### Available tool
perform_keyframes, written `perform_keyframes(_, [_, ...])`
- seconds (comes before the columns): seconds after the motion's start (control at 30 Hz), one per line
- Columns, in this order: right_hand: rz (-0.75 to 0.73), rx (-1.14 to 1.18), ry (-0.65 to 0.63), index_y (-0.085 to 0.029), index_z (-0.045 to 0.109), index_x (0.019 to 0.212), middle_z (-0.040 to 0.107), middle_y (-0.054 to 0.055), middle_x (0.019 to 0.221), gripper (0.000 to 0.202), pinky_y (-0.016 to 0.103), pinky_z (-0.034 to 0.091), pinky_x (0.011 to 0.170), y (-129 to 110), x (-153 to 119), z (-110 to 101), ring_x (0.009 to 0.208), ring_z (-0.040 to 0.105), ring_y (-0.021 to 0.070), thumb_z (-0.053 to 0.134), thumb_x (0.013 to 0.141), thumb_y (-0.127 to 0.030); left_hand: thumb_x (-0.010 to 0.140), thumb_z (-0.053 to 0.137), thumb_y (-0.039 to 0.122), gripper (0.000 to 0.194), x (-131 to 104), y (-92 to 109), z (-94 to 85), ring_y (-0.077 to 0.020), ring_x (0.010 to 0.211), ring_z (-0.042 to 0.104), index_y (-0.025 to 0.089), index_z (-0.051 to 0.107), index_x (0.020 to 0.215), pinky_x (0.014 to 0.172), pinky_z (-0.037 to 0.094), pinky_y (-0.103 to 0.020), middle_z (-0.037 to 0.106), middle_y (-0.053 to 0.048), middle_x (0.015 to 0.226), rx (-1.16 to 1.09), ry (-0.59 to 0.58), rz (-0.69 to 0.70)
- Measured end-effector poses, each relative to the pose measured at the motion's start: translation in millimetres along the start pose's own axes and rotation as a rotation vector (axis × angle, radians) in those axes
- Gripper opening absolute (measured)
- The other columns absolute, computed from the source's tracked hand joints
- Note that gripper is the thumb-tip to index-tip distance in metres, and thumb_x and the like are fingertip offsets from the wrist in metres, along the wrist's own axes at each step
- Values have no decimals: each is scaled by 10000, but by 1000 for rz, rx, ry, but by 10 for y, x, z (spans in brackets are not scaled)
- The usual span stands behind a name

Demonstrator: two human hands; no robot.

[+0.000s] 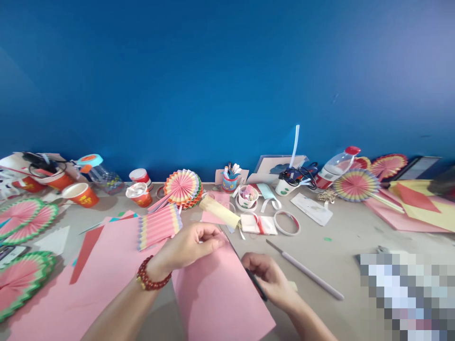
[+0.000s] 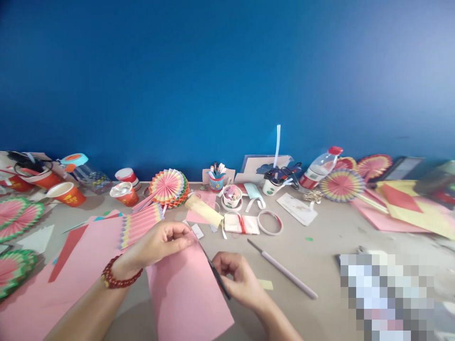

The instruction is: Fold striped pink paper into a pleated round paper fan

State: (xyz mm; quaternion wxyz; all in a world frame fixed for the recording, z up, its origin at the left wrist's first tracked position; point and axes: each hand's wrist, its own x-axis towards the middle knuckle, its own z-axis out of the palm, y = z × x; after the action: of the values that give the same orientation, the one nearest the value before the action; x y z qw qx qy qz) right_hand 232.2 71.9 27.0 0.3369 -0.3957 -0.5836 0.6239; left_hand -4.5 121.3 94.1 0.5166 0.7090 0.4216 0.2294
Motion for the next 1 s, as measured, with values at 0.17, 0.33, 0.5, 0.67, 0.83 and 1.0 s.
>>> perform_keyframes(0.17, [-4,-15,-1,-180,466,655,428,-26,573,695,207,258,468,0,3,0,531,345,88,596,654,-863,903,565,371,267,0,-7,4,-119,675,488,135,690,898,570,337,-208,613,-24,795,1,4,-1])
perform_keyframes(0.33, [-16,-9,4,-182,461,660,428,-24,583,705,212,265,485,10,8,6,543,350,92,574,653,-878,900,553,388,284,5,-16,3,-119,662,481,137,687,900,564,337,-206,599,-21,772,6,9,-9])
perform_keyframes(0.5, [11,21,-7,-179,448,663,417,-32,583,653,204,254,484,45,5,18,528,334,80,611,708,-810,889,546,365,261,9,-12,2,-118,662,465,138,674,873,566,344,-198,576,-14,750,0,-9,5])
perform_keyframes(0.67, [-5,7,12,-178,455,657,416,-29,576,656,207,244,475,77,-2,8,526,331,83,602,708,-815,887,551,350,242,1,8,6,-99,620,415,137,650,825,544,318,-196,515,13,699,-6,0,10])
perform_keyframes(0.83, [20,24,23,-183,440,633,408,-38,547,602,207,229,468,65,5,26,501,314,73,652,736,-737,887,569,382,268,9,-11,2,-104,626,421,135,655,832,534,317,-197,503,12,689,-11,5,0])
perform_keyframes(1.0, [7,86,74,-192,464,648,434,-46,516,540,217,281,472,23,32,-6,467,349,79,673,743,-681,899,571,400,278,2,10,-1,-104,620,422,141,667,872,541,314,-209,522,12,691,-23,4,-6])
